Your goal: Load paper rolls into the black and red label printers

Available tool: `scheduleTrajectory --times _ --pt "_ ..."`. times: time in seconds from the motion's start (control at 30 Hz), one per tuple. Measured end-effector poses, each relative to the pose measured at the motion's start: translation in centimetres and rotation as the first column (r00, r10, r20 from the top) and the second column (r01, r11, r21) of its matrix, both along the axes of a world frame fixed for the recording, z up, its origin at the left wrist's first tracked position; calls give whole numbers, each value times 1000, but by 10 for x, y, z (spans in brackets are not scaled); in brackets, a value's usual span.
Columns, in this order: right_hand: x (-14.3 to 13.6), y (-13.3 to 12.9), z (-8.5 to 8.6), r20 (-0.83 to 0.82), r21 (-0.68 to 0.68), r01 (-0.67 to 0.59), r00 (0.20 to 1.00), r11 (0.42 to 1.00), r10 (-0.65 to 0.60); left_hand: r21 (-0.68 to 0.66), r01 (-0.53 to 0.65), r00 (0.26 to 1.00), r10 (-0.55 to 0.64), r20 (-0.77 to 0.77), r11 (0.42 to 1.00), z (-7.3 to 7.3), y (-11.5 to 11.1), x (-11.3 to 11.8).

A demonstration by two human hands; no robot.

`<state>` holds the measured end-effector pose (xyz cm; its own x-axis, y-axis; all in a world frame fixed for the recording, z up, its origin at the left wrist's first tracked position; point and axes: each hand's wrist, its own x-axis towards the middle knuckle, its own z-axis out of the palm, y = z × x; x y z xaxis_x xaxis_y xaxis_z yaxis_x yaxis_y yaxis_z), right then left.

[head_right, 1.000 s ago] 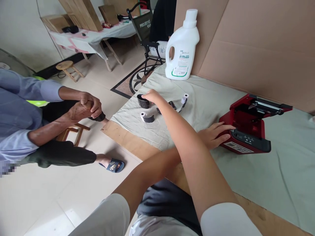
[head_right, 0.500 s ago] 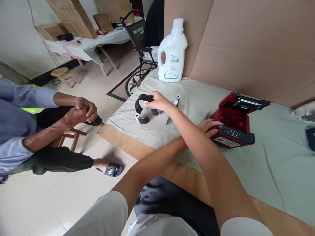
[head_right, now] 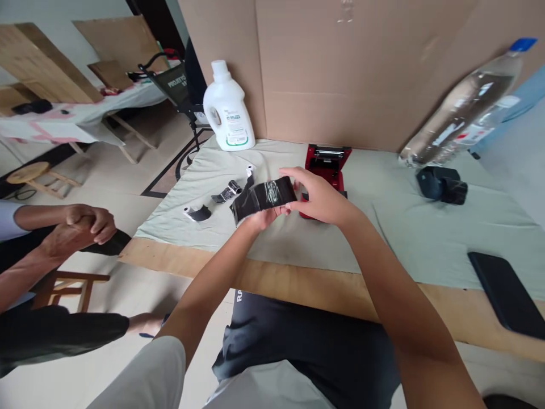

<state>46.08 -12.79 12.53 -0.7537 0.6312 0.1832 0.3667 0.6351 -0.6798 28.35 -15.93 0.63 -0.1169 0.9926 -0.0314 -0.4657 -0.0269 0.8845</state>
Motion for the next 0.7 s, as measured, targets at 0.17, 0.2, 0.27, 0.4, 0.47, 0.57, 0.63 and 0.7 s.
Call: scheduleTrajectory --times 0.17,0.2,0.27,0.4,0.47,0.57,0.63,0.7 --pt "28 0 -7 58 -4 -98 993 995 98 6 231 970 -229 -81 973 -1 -14 14" --pt "32 2 -7 56 -15 -106 993 994 107 12 218 973 -217 -80 976 0 -14 18" --pt "38 7 -6 38 -46 -87 995 995 89 57 163 984 -159 -77 985 2 -14 25" --pt "35 19 -5 6 -40 -11 1000 999 12 123 22 997 -13 -72 992 6 -15 37" --pt "29 21 -4 28 -4 -35 999 999 35 104 -9 999 14 -49 995 6 -16 41" --pt "21 20 -2 90 56 -52 995 997 47 60 -21 1000 22 -17 998 2 -15 43" --pt "20 20 0 135 107 -46 990 993 31 29 -19 1000 19 -2 999 1 -14 44" --pt "23 27 1 170 166 -32 985 986 4 28 8 999 -9 36 1000 1 -14 43"
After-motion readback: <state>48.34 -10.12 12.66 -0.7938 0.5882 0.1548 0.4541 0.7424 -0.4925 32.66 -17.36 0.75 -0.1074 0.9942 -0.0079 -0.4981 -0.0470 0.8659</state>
